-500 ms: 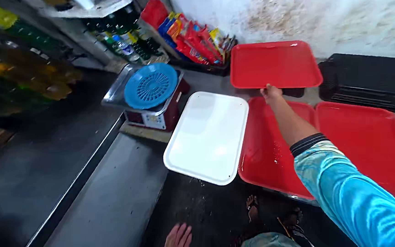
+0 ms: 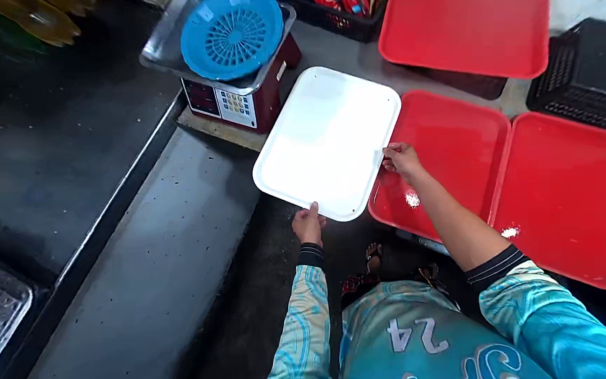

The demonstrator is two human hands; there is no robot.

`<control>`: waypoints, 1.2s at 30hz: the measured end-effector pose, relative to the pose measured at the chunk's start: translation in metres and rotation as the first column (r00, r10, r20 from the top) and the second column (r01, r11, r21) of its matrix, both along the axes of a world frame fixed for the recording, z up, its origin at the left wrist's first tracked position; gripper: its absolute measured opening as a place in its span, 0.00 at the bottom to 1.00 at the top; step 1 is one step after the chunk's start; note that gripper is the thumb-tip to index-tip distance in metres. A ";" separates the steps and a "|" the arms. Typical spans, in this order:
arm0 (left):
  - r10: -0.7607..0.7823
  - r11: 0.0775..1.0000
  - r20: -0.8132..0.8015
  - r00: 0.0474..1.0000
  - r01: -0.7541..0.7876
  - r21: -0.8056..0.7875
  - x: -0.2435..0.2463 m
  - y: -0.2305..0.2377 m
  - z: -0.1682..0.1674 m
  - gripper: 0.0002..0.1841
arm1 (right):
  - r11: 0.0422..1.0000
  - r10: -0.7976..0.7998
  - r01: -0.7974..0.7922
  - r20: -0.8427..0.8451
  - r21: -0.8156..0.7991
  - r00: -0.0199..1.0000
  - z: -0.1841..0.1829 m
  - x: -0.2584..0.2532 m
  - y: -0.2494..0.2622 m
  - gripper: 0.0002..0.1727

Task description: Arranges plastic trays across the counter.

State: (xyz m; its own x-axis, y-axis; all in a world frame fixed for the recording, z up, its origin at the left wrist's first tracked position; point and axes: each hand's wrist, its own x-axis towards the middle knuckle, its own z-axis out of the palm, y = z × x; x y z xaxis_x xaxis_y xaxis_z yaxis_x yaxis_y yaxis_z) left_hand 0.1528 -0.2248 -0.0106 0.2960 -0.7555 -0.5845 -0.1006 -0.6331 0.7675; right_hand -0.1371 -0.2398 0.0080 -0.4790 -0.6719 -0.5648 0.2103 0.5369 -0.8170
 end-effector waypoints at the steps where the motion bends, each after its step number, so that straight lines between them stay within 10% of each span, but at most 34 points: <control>1: 0.007 1.000 0.017 1.000 -0.007 -0.001 -0.001 -0.001 0.001 0.20 | 1.000 0.017 -0.017 0.001 0.013 1.000 0.000 0.009 0.005 0.26; 15: 0.068 0.986 -0.103 0.992 -0.082 -0.145 -0.020 0.033 0.038 0.22 | 0.986 -0.150 0.161 0.209 -0.038 0.966 0.019 0.033 0.033 0.30; 21: -0.076 0.939 -0.357 0.931 -0.053 -0.339 -0.016 0.066 0.072 0.30 | 0.990 0.062 -0.017 0.325 -0.139 0.944 0.029 0.031 0.060 0.27; 26: -0.181 0.876 -0.261 0.948 0.035 -0.482 0.008 0.101 0.064 0.28 | 0.948 0.136 -0.021 0.346 -0.318 0.928 0.046 0.037 0.102 0.26; 36: -0.698 0.607 -0.202 0.687 0.419 -0.675 -0.048 0.064 0.079 0.23 | 0.776 -0.328 0.516 0.468 -0.363 0.821 0.080 -0.035 0.150 0.27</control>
State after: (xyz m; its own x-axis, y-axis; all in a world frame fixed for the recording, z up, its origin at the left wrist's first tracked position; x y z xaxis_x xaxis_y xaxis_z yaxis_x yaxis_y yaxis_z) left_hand 0.1045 -0.1606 0.0681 -0.4602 -0.8871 0.0354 0.1213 -0.0233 0.9923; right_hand -0.1724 -0.0903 0.0883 -0.6024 -0.6689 -0.4355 0.6490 -0.0930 -0.7551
